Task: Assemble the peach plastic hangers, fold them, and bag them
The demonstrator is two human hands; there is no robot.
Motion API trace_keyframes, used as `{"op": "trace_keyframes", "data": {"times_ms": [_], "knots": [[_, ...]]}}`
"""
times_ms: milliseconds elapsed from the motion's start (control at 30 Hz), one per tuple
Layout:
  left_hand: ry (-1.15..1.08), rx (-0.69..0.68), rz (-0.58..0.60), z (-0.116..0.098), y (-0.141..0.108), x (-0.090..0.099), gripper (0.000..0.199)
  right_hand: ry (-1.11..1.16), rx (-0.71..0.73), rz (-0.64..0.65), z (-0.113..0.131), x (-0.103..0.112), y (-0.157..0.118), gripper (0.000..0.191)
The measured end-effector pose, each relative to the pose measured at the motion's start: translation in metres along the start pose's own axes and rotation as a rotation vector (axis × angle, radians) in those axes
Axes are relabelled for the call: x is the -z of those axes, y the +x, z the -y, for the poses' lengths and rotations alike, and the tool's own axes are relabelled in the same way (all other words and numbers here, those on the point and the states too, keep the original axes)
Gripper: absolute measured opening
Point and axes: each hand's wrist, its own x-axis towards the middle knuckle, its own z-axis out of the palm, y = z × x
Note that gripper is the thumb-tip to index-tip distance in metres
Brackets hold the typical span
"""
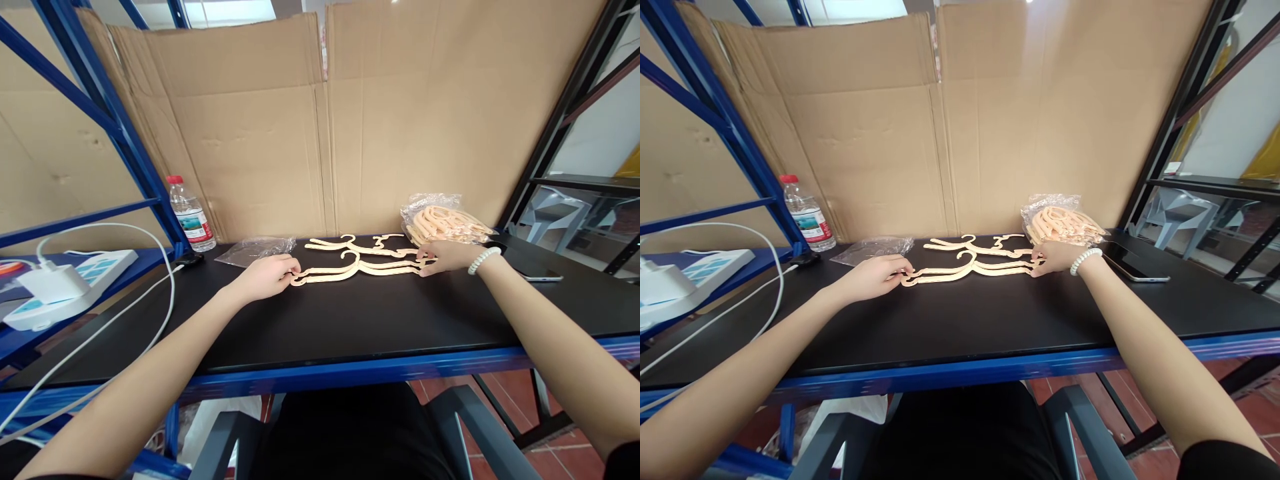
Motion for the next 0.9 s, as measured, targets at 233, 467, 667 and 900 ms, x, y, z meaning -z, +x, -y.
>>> {"op": "trace_keyframes", "data": {"times_ms": [233, 467, 667, 900], "knots": [[-0.012, -0.019, -0.036, -0.008, 0.0, -0.003, 0.024, 0.038, -0.023, -0.18, 0.005, 0.005, -0.001, 0.035], [0.011, -0.059, -0.08, -0.015, 0.0, -0.002, 0.022, 0.075, 0.059, -0.439, 0.022, 0.01, 0.01, 0.028], [0.037, -0.114, -0.134, -0.019, 0.0, -0.001, 0.022, 0.002, 0.119, -0.245, 0.037, 0.026, 0.041, 0.042], [0.049, -0.146, -0.171, -0.021, -0.001, -0.002, 0.023, -0.08, 0.095, -0.143, 0.04, 0.025, 0.085, 0.052]]}}
